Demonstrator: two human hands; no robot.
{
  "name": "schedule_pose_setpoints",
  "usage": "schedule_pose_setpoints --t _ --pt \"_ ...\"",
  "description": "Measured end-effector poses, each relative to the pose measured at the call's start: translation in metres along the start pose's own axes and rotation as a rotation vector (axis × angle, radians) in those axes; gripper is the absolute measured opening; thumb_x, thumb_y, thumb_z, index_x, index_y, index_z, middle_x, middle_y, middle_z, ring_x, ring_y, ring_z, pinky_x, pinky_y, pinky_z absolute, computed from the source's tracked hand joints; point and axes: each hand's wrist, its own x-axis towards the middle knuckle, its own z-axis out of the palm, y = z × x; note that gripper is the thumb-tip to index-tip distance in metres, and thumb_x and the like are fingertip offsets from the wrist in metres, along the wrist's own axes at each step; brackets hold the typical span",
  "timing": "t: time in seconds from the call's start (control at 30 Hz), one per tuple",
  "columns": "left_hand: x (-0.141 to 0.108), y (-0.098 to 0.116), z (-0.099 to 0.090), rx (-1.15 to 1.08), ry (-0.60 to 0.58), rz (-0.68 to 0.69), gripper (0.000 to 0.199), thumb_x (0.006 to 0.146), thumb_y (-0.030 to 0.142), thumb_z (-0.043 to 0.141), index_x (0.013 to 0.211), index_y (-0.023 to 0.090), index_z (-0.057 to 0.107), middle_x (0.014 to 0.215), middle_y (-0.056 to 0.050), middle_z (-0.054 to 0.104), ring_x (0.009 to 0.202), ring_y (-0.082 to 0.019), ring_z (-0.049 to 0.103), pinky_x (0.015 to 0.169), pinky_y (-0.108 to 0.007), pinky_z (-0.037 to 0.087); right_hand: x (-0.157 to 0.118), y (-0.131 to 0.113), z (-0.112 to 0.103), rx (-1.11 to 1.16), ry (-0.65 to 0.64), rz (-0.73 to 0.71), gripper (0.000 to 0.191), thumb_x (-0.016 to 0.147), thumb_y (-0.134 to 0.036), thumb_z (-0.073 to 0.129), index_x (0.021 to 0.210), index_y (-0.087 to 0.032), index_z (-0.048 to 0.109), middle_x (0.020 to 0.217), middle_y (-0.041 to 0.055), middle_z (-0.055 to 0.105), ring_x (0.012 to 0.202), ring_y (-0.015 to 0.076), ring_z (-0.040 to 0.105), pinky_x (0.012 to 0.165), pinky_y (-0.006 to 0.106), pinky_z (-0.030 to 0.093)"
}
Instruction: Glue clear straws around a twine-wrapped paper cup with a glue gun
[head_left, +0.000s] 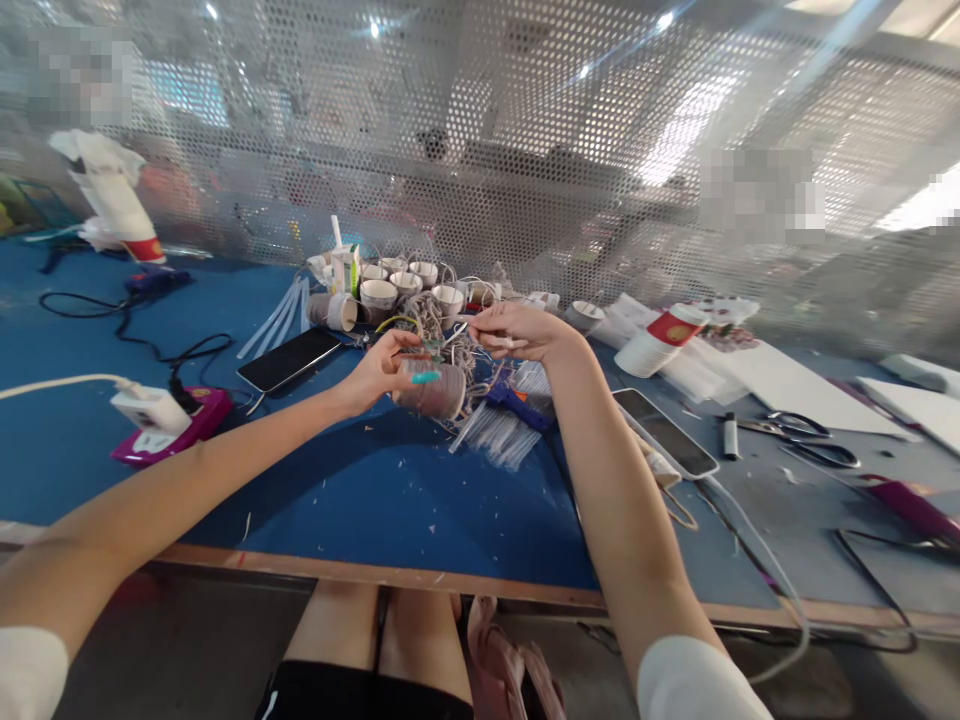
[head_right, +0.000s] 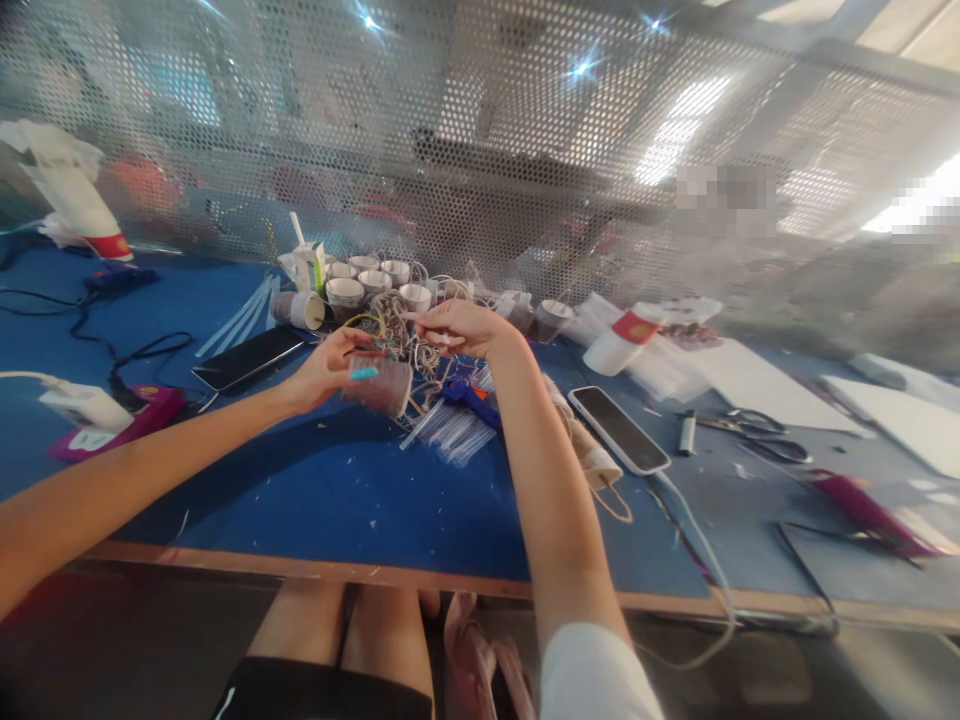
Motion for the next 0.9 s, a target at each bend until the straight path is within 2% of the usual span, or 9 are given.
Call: schedule_pose_setpoints --t 0.1,0.23,0.37,0.5,0.6,0.7,0.8,0.9 --pt "0.002 -0.008 -0.006 0.081 -0.066 -0.021 0.071 0.055 0.028 0.094 0.113 0.024 0.054 0.128 -0.01 0.061 0.117 -0.025 0.064 0.101 -0.044 0.052 0.0 0.001 0.001 -0.032 -0.034 0.0 0.038 0.099 -0.025 0.059 0.064 -0.011 0.064 0.039 -0.0062 0.047 0.029 0.0001 0.026 0.034 0.012 0.033" --pt "0.004 -0.015 -0.019 0.151 -0.178 -0.005 0.081 0.055 0.03 0.094 0.124 0.027 0.053 0.135 -0.013 0.058 0.124 -0.027 0.061 0.106 -0.049 0.049 0.001 0.002 0.004 -0.132 -0.04 0.051 0.035 0.092 -0.027 0.07 0.061 -0.011 0.067 0.041 -0.0026 0.055 0.03 0.0014 0.038 0.032 0.011 0.033" --pt "0.003 -0.012 -0.032 0.396 -0.361 -0.074 0.075 0.064 0.033 0.088 0.132 0.025 0.055 0.137 -0.014 0.06 0.125 -0.029 0.061 0.102 -0.045 0.052 0.004 0.002 0.008 -0.172 0.021 0.084 0.034 0.089 -0.027 0.073 0.059 -0.013 0.066 0.041 -0.0013 0.057 0.033 0.0038 0.046 0.033 0.012 0.037" --pt "0.003 -0.005 -0.033 0.728 -0.472 -0.002 0.076 0.059 0.035 0.088 0.13 0.025 0.061 0.128 -0.009 0.066 0.117 -0.031 0.065 0.096 -0.039 0.054 0.005 0.001 0.012 -0.173 0.056 0.048 0.035 0.088 -0.028 0.075 0.058 -0.013 0.066 0.041 -0.0016 0.057 0.033 0.0033 0.045 0.033 0.012 0.035" --pt "0.002 0.0 -0.027 0.838 -0.496 0.039 0.076 0.061 0.037 0.086 0.132 0.026 0.061 0.126 -0.008 0.067 0.114 -0.031 0.066 0.094 -0.038 0.054 0.006 0.0 0.015 -0.195 0.079 -0.007 0.034 0.084 -0.031 0.078 0.058 -0.013 0.066 0.04 -0.0029 0.055 0.033 0.0026 0.042 0.032 0.012 0.034" --pt "0.002 0.007 -0.021 0.858 -0.493 0.013 0.078 0.064 0.037 0.085 0.136 0.028 0.059 0.13 -0.009 0.067 0.117 -0.032 0.066 0.098 -0.042 0.053 0.007 0.0 0.016 -0.202 0.118 -0.056 0.033 0.083 -0.032 0.079 0.059 -0.013 0.066 0.04 -0.0036 0.054 0.034 0.0028 0.044 0.034 0.013 0.034" --pt "0.003 0.014 -0.018 0.841 -0.437 -0.008 0.079 0.063 0.034 0.086 0.136 0.028 0.059 0.133 -0.009 0.065 0.12 -0.034 0.063 0.103 -0.048 0.05 0.009 0.001 0.016 -0.195 0.142 -0.116 0.033 0.083 -0.031 0.079 0.06 -0.013 0.064 0.041 -0.0042 0.054 0.035 0.003 0.045 0.034 0.013 0.033" --pt "0.004 0.018 -0.017 0.824 -0.365 0.085 0.081 0.06 0.028 0.086 0.136 0.032 0.059 0.129 -0.007 0.065 0.118 -0.033 0.062 0.107 -0.052 0.047 0.011 0.002 0.017 -0.214 0.173 -0.197 0.032 0.087 -0.029 0.076 0.061 -0.014 0.063 0.041 -0.0044 0.053 0.033 0.0025 0.043 0.033 0.013 0.031"
